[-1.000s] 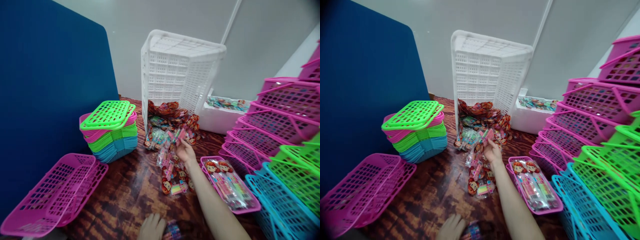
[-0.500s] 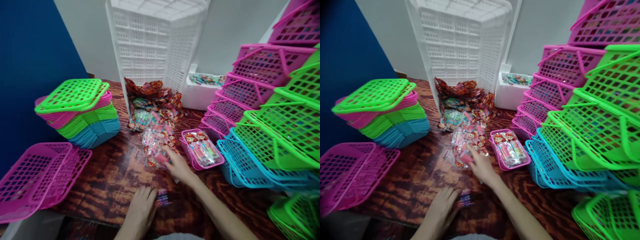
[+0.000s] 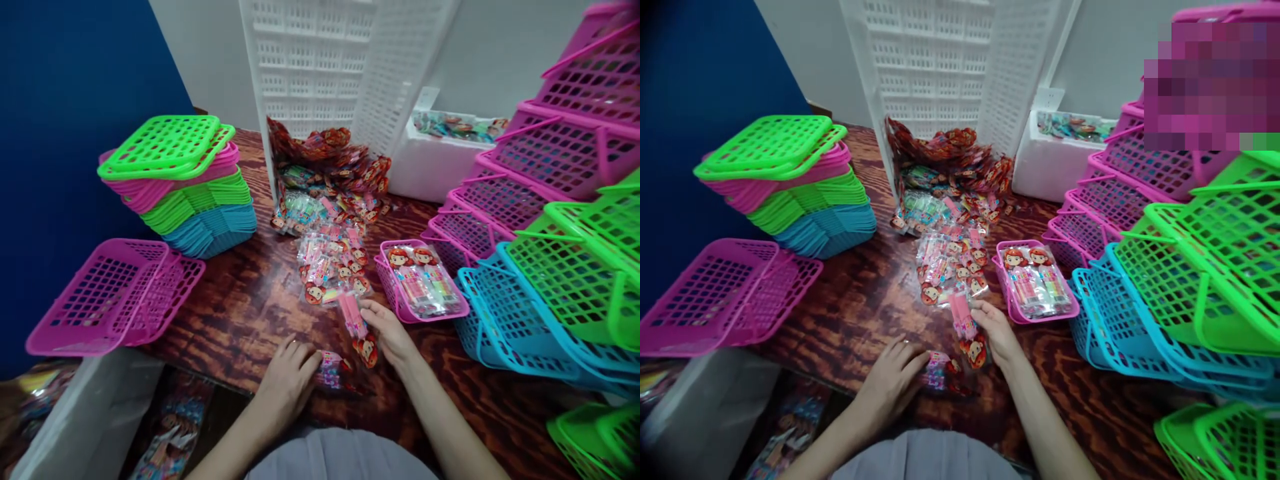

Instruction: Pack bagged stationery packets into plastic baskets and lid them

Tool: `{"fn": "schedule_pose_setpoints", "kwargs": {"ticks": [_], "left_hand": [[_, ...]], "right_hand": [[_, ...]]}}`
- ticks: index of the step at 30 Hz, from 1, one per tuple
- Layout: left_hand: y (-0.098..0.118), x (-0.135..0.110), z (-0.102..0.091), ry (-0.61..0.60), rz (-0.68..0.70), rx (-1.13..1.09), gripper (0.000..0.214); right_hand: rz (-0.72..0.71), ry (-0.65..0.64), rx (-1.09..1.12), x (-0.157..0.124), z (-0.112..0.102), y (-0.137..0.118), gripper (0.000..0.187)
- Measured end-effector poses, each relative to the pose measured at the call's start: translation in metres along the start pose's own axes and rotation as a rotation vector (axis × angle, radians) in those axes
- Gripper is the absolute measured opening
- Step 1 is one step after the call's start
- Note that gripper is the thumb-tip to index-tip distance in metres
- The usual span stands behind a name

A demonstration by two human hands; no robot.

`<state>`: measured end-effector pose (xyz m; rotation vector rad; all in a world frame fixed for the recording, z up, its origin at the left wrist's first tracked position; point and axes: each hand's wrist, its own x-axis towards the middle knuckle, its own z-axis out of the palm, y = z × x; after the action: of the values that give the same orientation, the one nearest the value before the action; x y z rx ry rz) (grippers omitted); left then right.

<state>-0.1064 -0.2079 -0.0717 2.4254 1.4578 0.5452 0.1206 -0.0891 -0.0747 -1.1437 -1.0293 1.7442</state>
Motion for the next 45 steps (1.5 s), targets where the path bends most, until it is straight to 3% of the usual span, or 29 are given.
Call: {"fn": "schedule_pose_setpoints", "kwargs": {"ticks": [5, 12, 18, 22, 25, 28, 29, 32, 35, 38, 40, 42, 45], "left_hand": [[0.0, 0.002, -0.001, -0.015, 0.014, 0.007, 0.031], [0.0, 0.003, -0.001, -0.014, -0.01, 0.01, 0.031], [-0.002, 0.004, -0.001, 0.071, 0.03, 0.071, 0.031], [-0.005, 0.015, -0.005, 0.099, 0.025, 0.049, 0.055], [-0.006, 0.026, -0.007, 0.046, -0.024, -0.015, 0.088], [-0.006, 0.035, -0.009, 0.001, -0.09, -0.083, 0.099], [-0.006, 0.038, -0.01, 0.002, -0.103, -0.118, 0.1], [-0.013, 0.041, -0.02, -0.021, -0.113, -0.339, 0.094], [-0.028, 0.045, -0.036, -0.008, -0.21, -0.719, 0.075], [-0.038, 0.056, -0.048, 0.23, -0.473, -0.997, 0.062], [-0.037, 0.07, -0.045, 0.344, -0.624, -1.084, 0.062], [-0.027, 0.091, -0.033, 0.314, -0.667, -1.116, 0.067], [-0.002, 0.138, -0.006, 0.163, -0.563, -0.964, 0.068]], "right_hand": [[0.13, -0.082, 0.29, 0.01, -0.009, 0.006, 0.029], [0.183, -0.15, 0.252, 0.015, -0.009, 0.003, 0.025], [-0.211, 0.039, -0.313, 0.008, 0.009, 0.001, 0.017], [-0.271, -0.323, -0.793, -0.012, 0.024, -0.011, 0.026], [-0.256, -0.482, -0.847, -0.029, 0.032, -0.021, 0.04], [-0.316, -0.475, -1.062, -0.043, 0.044, -0.017, 0.083], [-0.338, -0.439, -1.181, -0.046, 0.048, -0.012, 0.09], [-0.384, -0.311, -1.424, -0.049, 0.058, 0.004, 0.083], [-0.385, -0.251, -1.295, -0.046, 0.055, 0.009, 0.083], [-0.304, -0.157, -0.943, -0.05, 0.039, -0.008, 0.075], [-0.258, -0.052, -0.714, -0.056, 0.021, -0.029, 0.068], [-0.243, 0.096, -0.523, -0.06, -0.003, -0.056, 0.067], [-0.29, 0.29, -0.292, -0.05, -0.044, -0.097, 0.067]]}}
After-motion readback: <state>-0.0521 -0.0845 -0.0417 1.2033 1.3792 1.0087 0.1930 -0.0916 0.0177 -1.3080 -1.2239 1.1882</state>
